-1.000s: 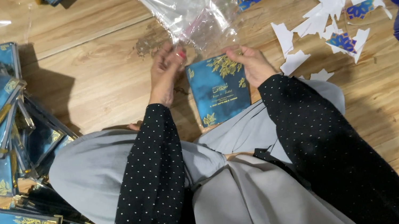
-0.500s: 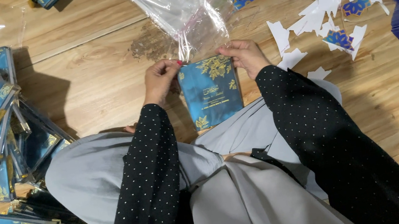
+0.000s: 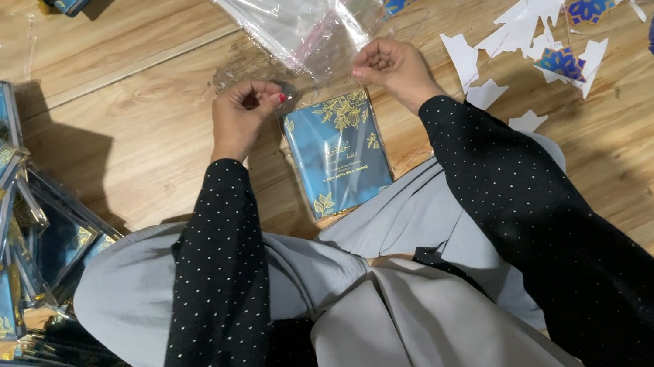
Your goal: The person is manually inserting blue books into clear plastic sleeves while sitting on the floor.
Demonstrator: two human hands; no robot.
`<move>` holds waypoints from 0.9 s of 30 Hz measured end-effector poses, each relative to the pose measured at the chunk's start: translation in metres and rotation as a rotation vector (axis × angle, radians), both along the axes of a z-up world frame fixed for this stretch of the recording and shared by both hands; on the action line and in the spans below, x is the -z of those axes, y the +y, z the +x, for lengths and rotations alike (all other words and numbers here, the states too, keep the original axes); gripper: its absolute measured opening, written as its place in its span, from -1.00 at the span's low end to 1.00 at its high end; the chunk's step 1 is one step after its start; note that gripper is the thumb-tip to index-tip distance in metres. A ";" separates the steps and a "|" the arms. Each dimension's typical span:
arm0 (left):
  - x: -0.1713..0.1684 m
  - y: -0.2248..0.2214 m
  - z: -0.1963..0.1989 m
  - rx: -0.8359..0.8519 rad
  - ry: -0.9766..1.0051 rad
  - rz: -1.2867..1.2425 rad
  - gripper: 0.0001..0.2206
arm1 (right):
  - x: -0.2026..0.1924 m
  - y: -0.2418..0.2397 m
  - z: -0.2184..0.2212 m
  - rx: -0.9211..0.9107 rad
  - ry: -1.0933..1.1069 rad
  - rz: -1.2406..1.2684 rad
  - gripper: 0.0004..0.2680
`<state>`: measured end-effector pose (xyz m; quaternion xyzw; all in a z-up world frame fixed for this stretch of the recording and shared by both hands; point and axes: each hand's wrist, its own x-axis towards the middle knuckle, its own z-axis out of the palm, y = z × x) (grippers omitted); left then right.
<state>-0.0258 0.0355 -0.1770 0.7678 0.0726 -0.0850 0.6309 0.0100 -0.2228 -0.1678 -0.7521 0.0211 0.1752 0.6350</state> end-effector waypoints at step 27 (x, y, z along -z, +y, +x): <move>0.008 -0.003 -0.064 0.774 -1.389 1.102 -0.89 | 0.003 -0.033 -0.065 -0.971 -1.623 -0.971 -0.89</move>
